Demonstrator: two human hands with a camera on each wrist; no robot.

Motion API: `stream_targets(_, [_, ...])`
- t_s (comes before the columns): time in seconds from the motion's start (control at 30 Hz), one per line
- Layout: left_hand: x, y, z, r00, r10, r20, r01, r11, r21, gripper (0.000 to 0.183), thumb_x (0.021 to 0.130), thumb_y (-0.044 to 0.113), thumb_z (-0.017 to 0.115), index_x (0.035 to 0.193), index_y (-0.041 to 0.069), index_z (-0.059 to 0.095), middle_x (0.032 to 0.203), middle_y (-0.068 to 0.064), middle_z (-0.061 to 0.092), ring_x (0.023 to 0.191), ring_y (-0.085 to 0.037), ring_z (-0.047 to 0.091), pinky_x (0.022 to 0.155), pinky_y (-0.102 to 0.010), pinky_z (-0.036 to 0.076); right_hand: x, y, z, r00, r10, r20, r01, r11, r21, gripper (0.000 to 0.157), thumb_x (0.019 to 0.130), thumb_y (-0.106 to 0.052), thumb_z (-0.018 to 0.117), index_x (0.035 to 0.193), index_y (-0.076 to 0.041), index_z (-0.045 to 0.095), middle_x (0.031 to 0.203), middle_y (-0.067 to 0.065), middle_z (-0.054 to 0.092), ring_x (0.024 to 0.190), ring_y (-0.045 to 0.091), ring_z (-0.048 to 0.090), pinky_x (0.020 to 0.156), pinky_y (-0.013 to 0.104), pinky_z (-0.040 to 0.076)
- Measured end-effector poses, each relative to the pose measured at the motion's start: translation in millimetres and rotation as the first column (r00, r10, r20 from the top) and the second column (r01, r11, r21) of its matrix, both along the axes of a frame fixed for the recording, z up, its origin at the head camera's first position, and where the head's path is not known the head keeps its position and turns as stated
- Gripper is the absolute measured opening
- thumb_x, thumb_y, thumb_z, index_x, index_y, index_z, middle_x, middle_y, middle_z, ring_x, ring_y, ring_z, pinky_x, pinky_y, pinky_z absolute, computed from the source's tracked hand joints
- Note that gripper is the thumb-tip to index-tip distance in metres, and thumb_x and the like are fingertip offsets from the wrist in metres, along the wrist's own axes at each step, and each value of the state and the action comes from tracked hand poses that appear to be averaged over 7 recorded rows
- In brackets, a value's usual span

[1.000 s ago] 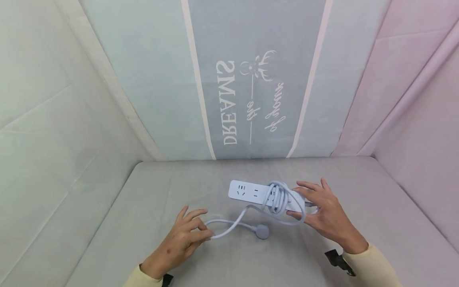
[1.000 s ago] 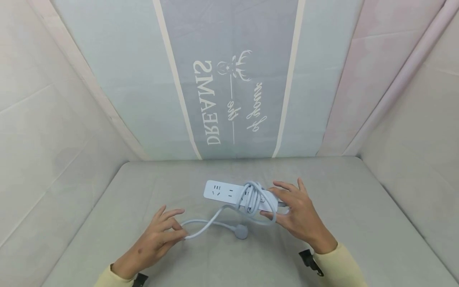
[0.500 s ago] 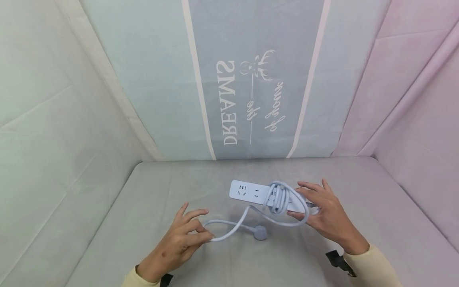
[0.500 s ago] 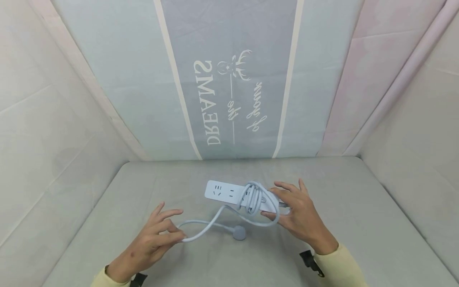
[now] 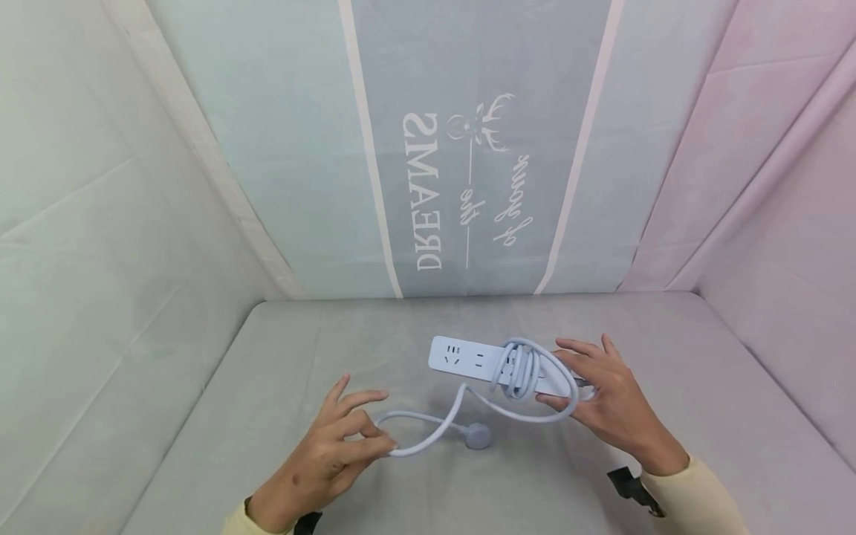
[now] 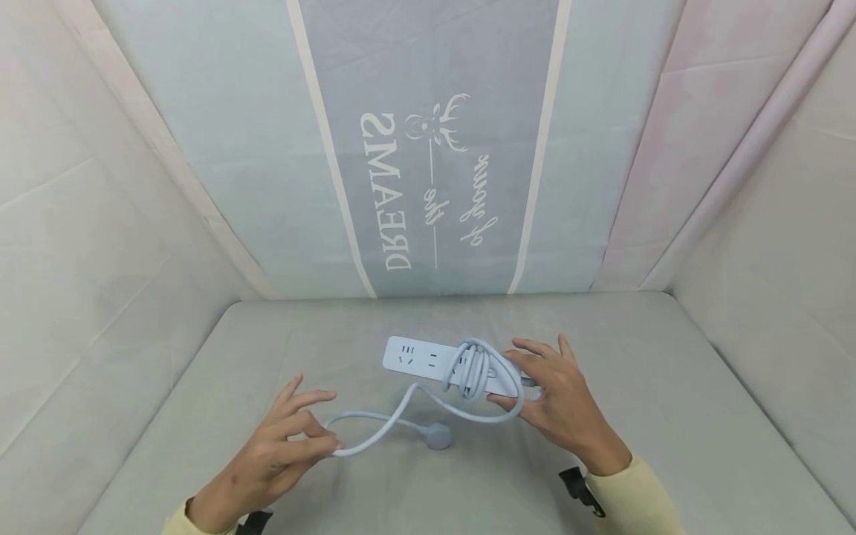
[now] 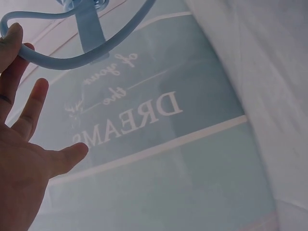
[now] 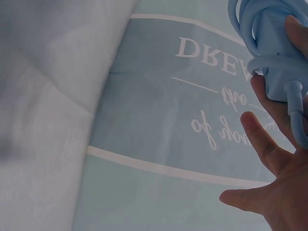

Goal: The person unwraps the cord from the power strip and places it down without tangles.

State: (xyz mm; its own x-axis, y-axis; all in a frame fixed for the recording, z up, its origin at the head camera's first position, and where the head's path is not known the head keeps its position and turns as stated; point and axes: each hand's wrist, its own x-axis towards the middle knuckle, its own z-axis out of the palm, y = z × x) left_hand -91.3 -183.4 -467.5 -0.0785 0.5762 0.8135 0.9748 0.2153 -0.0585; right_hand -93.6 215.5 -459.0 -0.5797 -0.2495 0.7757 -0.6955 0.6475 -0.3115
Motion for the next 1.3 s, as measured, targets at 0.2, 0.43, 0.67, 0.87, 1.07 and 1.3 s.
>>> stream_targets(0.2, [-1.1,-1,16.2,0.998,-0.056,0.040,0.055,0.998,0.029,0.018,0.101,0.021,0.059,0.110,0.018,0.074,0.088,0.006,0.062,0.122,-0.034,0.056,0.118,-0.053,0.012,-1.0,-1,8.6,1.000,0.003,0.018,-0.004,1.000,0.002,0.055,0.066,-0.017,0.091,0.117,-0.013,0.073,0.111,0.006,0.073,0.119,0.030,0.058,0.105,0.078,0.011])
stream_targets(0.43, [-0.1,0,23.8,0.994,-0.050,0.094,0.042,0.996,0.081,0.017,0.100,0.021,0.061,0.106,0.016,0.076,0.086,0.006,0.062,0.125,-0.032,0.056,0.119,-0.051,0.013,-1.6,-2,12.4,0.999,0.004,0.043,-0.004,1.000,0.007,0.055,0.066,-0.016,0.091,0.118,-0.013,0.073,0.110,0.004,0.073,0.118,0.033,0.058,0.106,0.078,0.010])
stream_targets(0.67, [-2.5,6,24.6,0.995,-0.081,0.052,0.070,0.982,0.175,0.015,0.098,0.019,0.064,0.099,0.009,0.075,0.082,0.001,0.062,0.126,-0.034,0.056,0.118,-0.054,0.016,-2.6,-3,9.5,0.999,0.007,0.046,-0.008,1.000,0.011,0.058,0.063,-0.011,0.092,0.118,-0.012,0.073,0.109,0.003,0.074,0.118,0.035,0.058,0.105,0.078,0.010])
stream_targets(0.87, [-3.8,9,21.1,0.996,-0.076,0.051,0.062,0.968,0.244,0.013,0.097,0.018,0.066,0.097,0.009,0.075,0.079,-0.001,0.064,0.125,-0.034,0.058,0.117,-0.053,0.018,-1.2,-3,5.7,0.999,0.005,0.035,-0.006,1.000,0.009,0.059,0.064,-0.011,0.092,0.119,-0.010,0.072,0.110,0.005,0.073,0.118,0.035,0.058,0.106,0.078,0.010])
stream_targets(1.07, [-6.6,10,11.2,0.997,-0.074,0.024,0.063,0.946,0.319,0.012,0.095,0.015,0.068,0.100,0.009,0.077,0.081,-0.007,0.067,0.122,-0.035,0.060,0.116,-0.056,0.020,0.7,-4,-4.4,1.000,0.012,0.007,-0.012,1.000,0.009,0.060,0.064,-0.013,0.093,0.120,-0.011,0.072,0.111,0.006,0.073,0.117,0.035,0.058,0.105,0.078,0.010])
stream_targets(1.3, [-11.9,14,0.2,0.998,-0.064,-0.014,0.064,0.920,0.387,0.012,0.094,0.014,0.069,0.098,0.005,0.077,0.081,-0.009,0.066,0.118,-0.032,0.063,0.116,-0.055,0.021,2.4,-4,-16.4,1.000,0.019,-0.015,-0.019,1.000,0.018,0.062,0.062,-0.014,0.094,0.120,-0.011,0.072,0.114,0.005,0.073,0.121,0.032,0.057,0.106,0.078,0.010])
